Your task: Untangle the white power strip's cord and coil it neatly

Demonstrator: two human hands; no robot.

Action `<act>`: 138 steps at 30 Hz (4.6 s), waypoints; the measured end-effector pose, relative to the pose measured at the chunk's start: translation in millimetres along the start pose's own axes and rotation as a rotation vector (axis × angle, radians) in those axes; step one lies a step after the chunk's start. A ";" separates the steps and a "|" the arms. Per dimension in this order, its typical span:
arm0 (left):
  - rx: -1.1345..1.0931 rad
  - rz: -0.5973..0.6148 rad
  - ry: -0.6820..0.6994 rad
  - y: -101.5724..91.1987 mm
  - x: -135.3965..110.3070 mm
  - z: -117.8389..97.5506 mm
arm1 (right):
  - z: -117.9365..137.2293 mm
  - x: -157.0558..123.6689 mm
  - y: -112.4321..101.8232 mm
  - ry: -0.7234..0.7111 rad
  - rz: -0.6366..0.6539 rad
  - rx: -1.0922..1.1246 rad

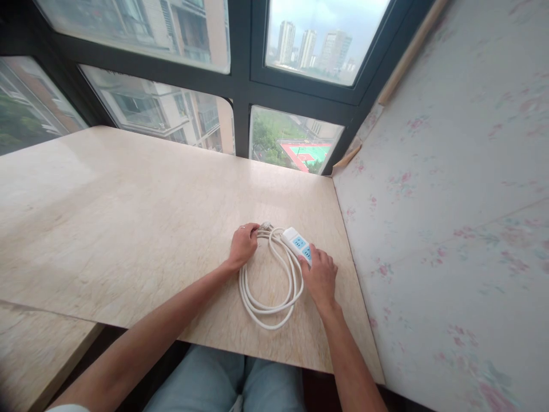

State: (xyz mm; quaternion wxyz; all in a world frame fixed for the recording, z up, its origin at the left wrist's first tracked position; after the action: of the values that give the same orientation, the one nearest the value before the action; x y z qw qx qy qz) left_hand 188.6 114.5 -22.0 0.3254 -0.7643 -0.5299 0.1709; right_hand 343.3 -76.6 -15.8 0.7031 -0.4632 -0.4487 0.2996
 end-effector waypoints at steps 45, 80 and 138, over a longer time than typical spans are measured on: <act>-1.044 -0.062 -0.785 -80.5 -10.2 77.5 | 0.0 -33.8 -15.3 0.087 -0.284 0.255; -1.561 -0.328 -0.865 -17.1 -77.1 23.2 | 67.8 -54.7 -20.1 0.351 0.201 0.404; -0.846 0.393 -0.937 -120.6 10.7 104.1 | -9.6 -12.0 -9.4 -0.446 0.179 0.412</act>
State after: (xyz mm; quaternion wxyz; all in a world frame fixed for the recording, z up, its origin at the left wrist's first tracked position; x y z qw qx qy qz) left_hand 45.3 184.7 -15.3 -0.3050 -0.7535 -0.4876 0.3185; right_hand 347.0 -94.0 -13.0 0.6375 -0.2715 -0.4792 0.5388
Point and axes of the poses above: each hand's wrist, its own x-axis towards the middle knuckle, its own y-axis out of the palm, z = x × y, the point moved 5 cm from there along x, towards the middle knuckle, and after that the axes turned 13 degrees about -y, right-handed, at the moved point
